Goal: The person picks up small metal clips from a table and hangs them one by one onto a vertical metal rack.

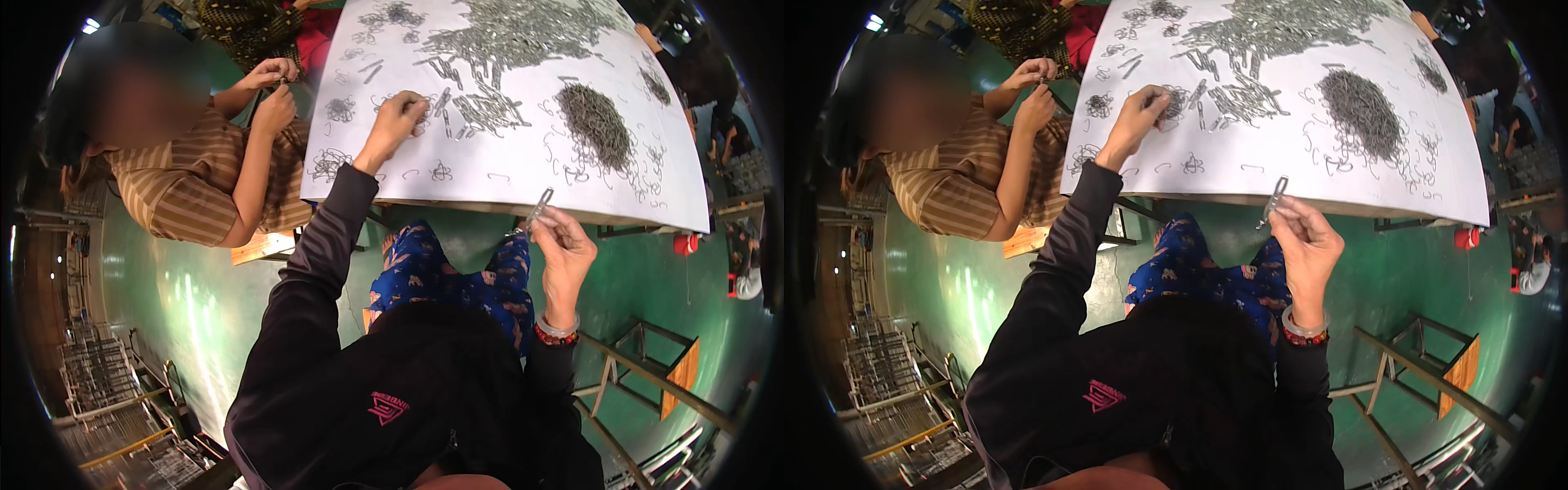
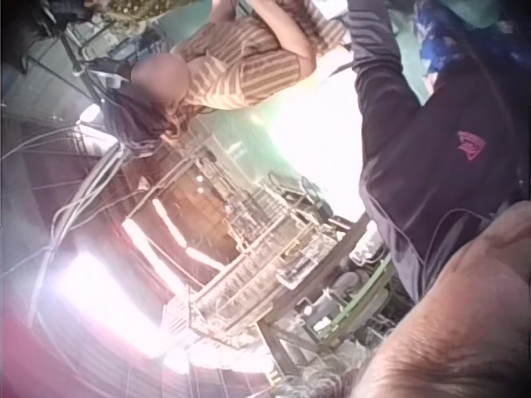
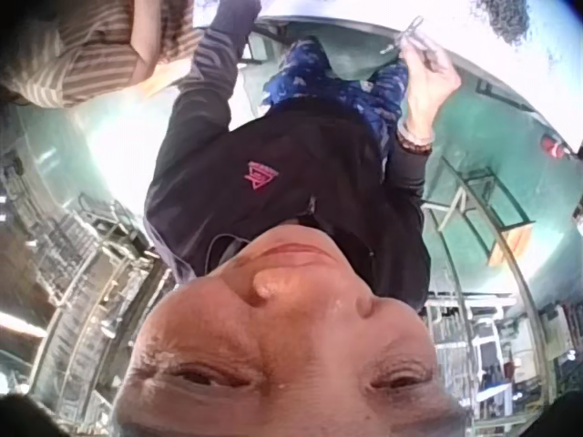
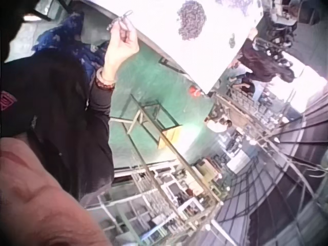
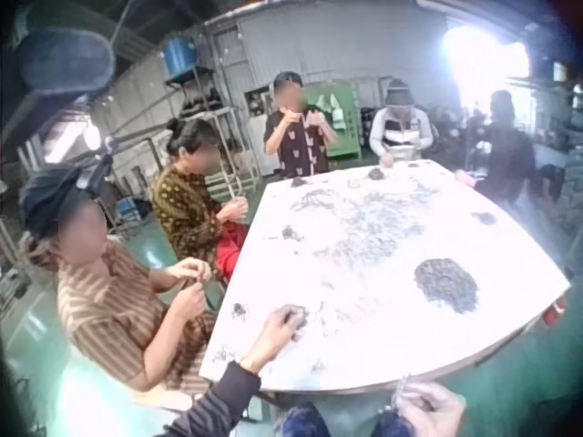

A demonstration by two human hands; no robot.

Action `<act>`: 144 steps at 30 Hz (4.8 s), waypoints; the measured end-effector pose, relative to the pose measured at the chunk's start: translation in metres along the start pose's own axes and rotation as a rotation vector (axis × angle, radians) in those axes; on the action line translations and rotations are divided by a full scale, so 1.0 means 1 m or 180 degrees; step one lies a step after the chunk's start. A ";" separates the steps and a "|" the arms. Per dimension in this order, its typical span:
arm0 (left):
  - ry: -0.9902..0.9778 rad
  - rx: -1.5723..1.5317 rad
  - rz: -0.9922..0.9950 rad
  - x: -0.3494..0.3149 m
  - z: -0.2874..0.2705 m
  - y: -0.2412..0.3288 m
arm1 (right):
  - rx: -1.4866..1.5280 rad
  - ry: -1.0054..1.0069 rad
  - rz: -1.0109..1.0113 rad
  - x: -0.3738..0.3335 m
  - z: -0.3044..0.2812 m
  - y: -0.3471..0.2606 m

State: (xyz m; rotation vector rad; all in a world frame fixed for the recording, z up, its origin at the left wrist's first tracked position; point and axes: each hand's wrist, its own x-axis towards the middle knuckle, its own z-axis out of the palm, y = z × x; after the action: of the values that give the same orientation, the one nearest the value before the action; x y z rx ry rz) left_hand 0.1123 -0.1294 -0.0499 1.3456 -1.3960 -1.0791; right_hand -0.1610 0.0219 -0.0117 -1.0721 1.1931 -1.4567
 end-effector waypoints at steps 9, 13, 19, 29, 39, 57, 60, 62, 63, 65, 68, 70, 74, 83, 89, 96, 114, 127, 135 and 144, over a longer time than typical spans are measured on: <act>-0.1082 -0.1069 -0.0071 -0.118 0.092 0.078 | -0.0122 0.0134 0.0187 -0.013 0.003 0.031; -0.0848 -0.1014 0.0028 -0.124 0.106 0.071 | 0.0011 0.0209 0.0048 -0.017 0.007 0.032; -0.0597 -0.1048 0.0339 -0.127 0.121 0.063 | -0.0334 0.0210 -0.0368 -0.022 0.014 0.038; -0.0563 -0.0962 0.0496 -0.140 0.109 0.064 | -0.0908 0.0003 -0.0517 0.043 0.010 0.033; -0.0253 -0.0520 0.0191 -0.146 0.107 0.073 | -0.2533 -0.1063 -0.2600 0.183 0.063 0.178; -0.0564 -0.0586 0.0337 -0.131 0.110 0.060 | 0.0241 -0.0926 0.0188 0.047 0.003 -0.001; -0.0534 -0.0506 0.0424 -0.131 0.114 0.062 | 0.0302 -0.0912 0.0010 0.036 0.005 -0.007; -0.0396 -0.0352 0.0537 -0.130 0.107 0.056 | 0.0060 -0.0819 -0.0242 0.039 0.012 -0.009; -0.0309 -0.0285 0.0440 -0.133 0.101 0.059 | 0.0012 -0.0841 -0.0295 0.037 0.021 -0.005; -0.0234 -0.0018 0.0454 -0.133 0.095 0.061 | -0.0381 -0.0739 -0.0448 0.038 0.027 -0.003; -0.0337 -0.0019 0.1002 -0.135 0.100 0.050 | -0.0732 -0.0445 -0.0541 0.028 0.019 -0.008; -0.0466 -0.0077 0.1106 -0.137 0.098 0.048 | -0.0340 -0.0258 -0.0322 0.016 0.017 -0.018; 0.0281 0.0889 0.0853 -0.099 0.052 0.002 | -0.0100 -0.0308 -0.0426 0.015 0.018 -0.009; 0.0710 0.3093 0.1065 -0.015 -0.003 -0.077 | -0.0284 -0.0427 -0.0368 0.021 0.011 -0.002; 0.0266 0.1234 0.0800 -0.047 0.032 -0.011 | -0.0788 -0.0202 -0.0570 0.020 0.005 0.016; -0.0603 -0.0685 0.0488 -0.109 0.086 0.074 | -0.1092 -0.0048 -0.0704 0.009 0.012 0.029; -0.0226 -0.0757 0.0219 -0.142 0.101 0.080 | -0.1157 -0.0023 -0.1025 0.026 0.013 0.045; -0.0356 -0.0837 0.0216 -0.150 0.104 0.082 | -0.2968 -0.0876 -0.2406 0.141 0.034 0.136; -0.0362 -0.0660 0.0399 -0.143 0.097 0.058 | 0.0346 -0.0888 0.0294 0.047 0.020 0.025; -0.0215 -0.0116 0.0722 -0.141 0.105 0.070 | 0.0605 -0.0633 0.0089 0.027 0.019 -0.007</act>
State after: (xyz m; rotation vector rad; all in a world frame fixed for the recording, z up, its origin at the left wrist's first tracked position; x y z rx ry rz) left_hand -0.0041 0.0147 -0.0095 1.1031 -1.5302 -1.0005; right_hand -0.1482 -0.0068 0.0000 -1.0382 0.9073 -1.3769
